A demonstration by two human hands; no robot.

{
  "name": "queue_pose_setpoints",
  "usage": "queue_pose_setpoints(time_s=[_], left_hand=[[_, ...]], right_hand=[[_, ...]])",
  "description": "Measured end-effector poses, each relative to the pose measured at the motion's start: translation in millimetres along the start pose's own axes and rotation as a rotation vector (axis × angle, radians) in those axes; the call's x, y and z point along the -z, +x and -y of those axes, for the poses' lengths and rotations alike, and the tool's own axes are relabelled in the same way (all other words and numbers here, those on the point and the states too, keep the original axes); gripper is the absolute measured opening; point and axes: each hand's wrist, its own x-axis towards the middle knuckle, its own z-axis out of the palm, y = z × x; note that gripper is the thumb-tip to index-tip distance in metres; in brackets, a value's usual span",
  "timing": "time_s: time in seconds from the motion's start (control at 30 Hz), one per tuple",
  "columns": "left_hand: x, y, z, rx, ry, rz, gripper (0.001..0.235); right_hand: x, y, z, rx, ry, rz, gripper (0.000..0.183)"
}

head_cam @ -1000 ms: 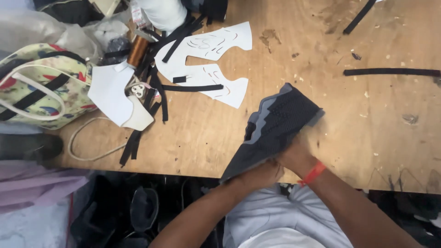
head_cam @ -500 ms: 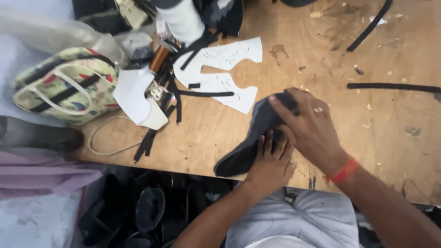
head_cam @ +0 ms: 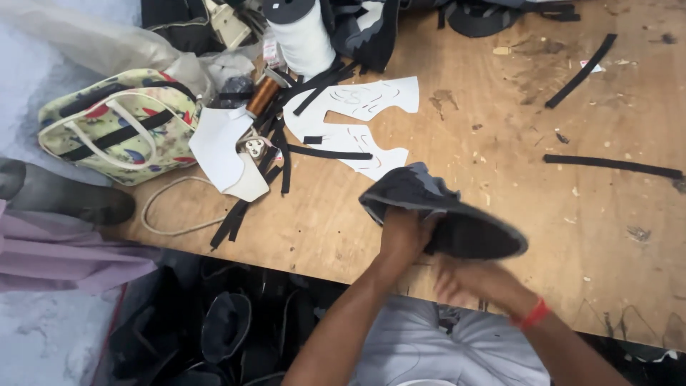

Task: The person picks up black foam shoe upper components one at a time from the worktable, turns each one inside out by pushing the material through with both hands, and places the turned component onto a large pile beside the table.

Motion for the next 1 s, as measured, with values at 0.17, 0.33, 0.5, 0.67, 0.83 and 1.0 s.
queue_pose_setpoints(time_s=[0.17,0.33,0.5,0.67,0.83,1.0], left_hand=[[-27,-7,39,-0.151,0.255,0.196,0.040],[-15,-10,42,-0.017,0.100,0.439,0.055],[-8,-9,48,-0.139,0.089,0.350,0.041],[-27,-15,59,-0.026,0.198,0.345,0.046],[-31,-22,67,-0.046,0.187,0.349,0.039],[-25,-25,56,-0.134,0.172,0.348,0.036]], right_hand=[[-98,-33,77,0.411,-0.859,-0.255,0.028],[-53,-15,104,0.292,-1.486,-0.711,0.048],[22,30,55,0.789,-1.530,-0.807,0.034],[0,3,77,0.615,-1.734,-0.791,0.033],[-16,-3,90,0.831,-2.060,-0.884,0.053],[-18,4,87,0.579,-1.486,-0.943,0.037]])
